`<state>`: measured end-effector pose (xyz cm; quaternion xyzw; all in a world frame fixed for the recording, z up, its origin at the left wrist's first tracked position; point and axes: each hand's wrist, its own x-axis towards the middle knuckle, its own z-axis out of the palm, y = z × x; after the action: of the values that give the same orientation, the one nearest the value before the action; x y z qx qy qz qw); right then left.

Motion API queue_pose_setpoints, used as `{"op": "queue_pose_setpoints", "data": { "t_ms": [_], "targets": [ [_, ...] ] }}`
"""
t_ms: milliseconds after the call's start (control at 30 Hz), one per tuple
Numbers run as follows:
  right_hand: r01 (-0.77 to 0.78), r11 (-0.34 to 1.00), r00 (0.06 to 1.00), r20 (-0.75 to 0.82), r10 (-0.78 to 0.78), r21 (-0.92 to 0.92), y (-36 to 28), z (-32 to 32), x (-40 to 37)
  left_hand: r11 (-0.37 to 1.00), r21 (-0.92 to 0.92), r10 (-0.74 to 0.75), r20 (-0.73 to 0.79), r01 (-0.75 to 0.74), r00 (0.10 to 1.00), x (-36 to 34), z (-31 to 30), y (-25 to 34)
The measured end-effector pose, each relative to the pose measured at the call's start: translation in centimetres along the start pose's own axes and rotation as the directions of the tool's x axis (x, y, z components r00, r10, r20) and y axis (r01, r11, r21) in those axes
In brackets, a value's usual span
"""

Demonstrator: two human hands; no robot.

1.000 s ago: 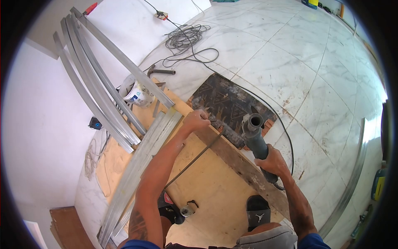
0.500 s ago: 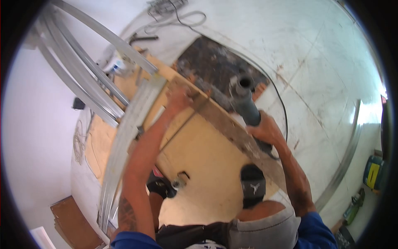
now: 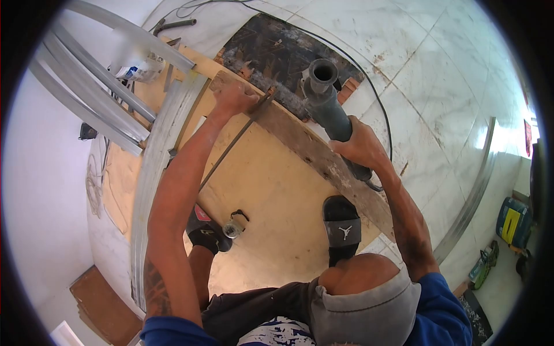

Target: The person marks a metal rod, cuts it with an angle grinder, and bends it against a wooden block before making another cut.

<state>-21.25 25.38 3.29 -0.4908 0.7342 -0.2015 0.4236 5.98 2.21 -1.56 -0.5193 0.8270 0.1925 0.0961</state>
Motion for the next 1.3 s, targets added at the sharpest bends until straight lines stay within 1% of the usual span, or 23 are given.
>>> {"op": "queue_pose_setpoints", "data": {
  "t_ms": [67, 167, 300, 367, 400, 467, 600, 767, 867, 967, 1067, 1167, 1300],
  "targets": [
    [0.000, 1.000, 1.000, -0.001, 0.000, -0.025, 0.0, 0.1, 0.1, 0.999, 0.009, -0.037, 0.003, 0.037, 0.999, -0.1, -0.5, 1.0],
    [-0.005, 0.999, 1.000, 0.012, 0.005, -0.034, -0.3, 0.0, 0.0, 0.995, 0.098, 0.005, -0.016, -0.004, 1.000, 0.5, 0.2, 0.7],
    [-0.006, 1.000, 0.999, 0.043, 0.006, -0.001, 0.0, 0.2, 0.1, 0.999, 0.040, 0.030, 0.019, -0.031, 0.999, 0.3, 0.2, 0.4],
    [0.008, 0.997, 0.999, 0.051, -0.012, 0.073, 0.2, 0.2, 0.3, 0.999, 0.037, 0.032, 0.028, -0.033, 0.999, 0.6, 0.4, 0.1],
    [0.016, 0.994, 0.998, 0.054, -0.022, 0.108, 0.3, 0.2, 0.4, 0.998, 0.029, 0.048, 0.008, -0.048, 0.999, 0.6, 0.5, 0.1],
    [-0.008, 0.992, 0.997, 0.076, -0.001, 0.124, 0.4, 0.0, 0.5, 0.997, 0.013, 0.077, -0.034, -0.077, 0.996, 0.5, 0.7, 0.0],
    [-0.062, 0.991, 0.995, 0.089, 0.051, 0.119, -0.3, -0.8, 0.5, 0.992, -0.023, 0.126, 0.008, -0.126, 0.992, 0.7, 0.2, 0.0],
    [-0.083, 0.967, 0.991, 0.127, 0.053, 0.241, 0.3, -0.9, 0.7, 0.982, -0.102, 0.162, 0.014, -0.160, 0.987, 0.9, 0.5, -0.4],
    [-0.096, 0.950, 0.989, 0.135, 0.057, 0.297, 0.4, -0.7, 0.6, 0.986, 0.034, 0.160, 0.043, -0.162, 0.986, 0.0, -0.7, 0.8],
    [-0.106, 0.940, 0.988, 0.145, 0.061, 0.325, 0.4, -0.8, 0.5, 0.984, 0.023, 0.177, 0.001, -0.177, 0.984, 0.1, -0.4, 0.6],
    [-0.113, 0.934, 0.987, 0.148, 0.066, 0.339, 0.3, -0.8, 0.4, 0.989, 0.044, 0.143, 0.040, -0.144, 0.989, 0.0, -0.7, 0.9],
    [-0.108, 0.937, 0.988, 0.142, 0.064, 0.333, 0.1, -0.9, 0.3, 0.939, 0.030, 0.345, -0.094, -0.344, 0.934, 1.9, 1.8, -1.4],
    [-0.099, 0.948, 0.990, 0.129, 0.062, 0.303, 0.3, -0.8, 0.5, 0.979, 0.063, 0.202, -0.134, -0.195, 0.970, 2.1, 2.4, -1.1]
  ]
}}
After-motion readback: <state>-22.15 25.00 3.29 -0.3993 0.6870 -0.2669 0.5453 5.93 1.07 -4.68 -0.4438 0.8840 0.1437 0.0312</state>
